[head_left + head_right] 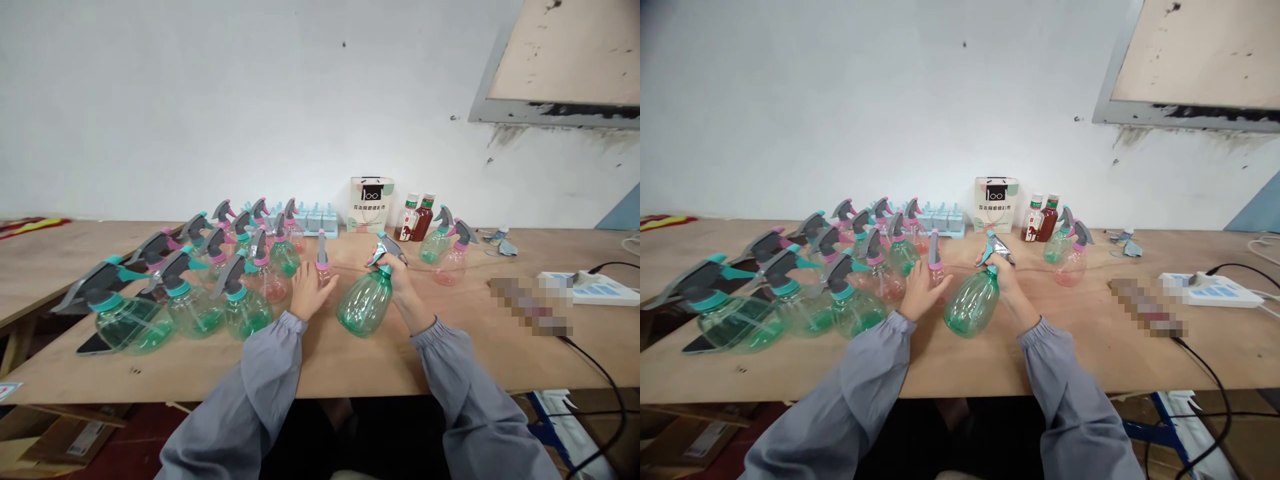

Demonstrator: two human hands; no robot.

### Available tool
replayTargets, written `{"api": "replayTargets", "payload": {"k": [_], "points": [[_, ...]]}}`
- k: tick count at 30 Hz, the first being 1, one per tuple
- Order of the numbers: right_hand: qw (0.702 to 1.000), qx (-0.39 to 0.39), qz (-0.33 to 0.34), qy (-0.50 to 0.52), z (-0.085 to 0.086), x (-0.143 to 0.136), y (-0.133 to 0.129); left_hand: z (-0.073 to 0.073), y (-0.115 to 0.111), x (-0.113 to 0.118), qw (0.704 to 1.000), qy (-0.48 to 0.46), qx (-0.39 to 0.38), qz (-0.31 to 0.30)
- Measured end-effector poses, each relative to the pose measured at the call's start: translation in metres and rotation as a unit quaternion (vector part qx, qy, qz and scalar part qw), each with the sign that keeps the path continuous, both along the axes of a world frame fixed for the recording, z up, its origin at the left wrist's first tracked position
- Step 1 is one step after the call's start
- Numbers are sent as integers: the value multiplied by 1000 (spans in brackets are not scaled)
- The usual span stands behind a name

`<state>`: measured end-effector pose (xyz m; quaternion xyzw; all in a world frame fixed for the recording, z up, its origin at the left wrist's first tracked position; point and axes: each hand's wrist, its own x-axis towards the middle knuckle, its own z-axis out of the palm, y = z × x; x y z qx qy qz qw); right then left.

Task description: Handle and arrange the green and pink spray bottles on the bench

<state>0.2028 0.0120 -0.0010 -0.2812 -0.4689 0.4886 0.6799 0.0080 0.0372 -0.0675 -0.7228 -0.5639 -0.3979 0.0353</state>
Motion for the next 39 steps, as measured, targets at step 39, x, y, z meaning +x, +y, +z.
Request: {"api": "replayTargets", "payload": {"k": [39], "points": [[997, -47, -56, 17, -20, 12, 11, -8, 6, 0, 995, -93, -10, -42]]}}
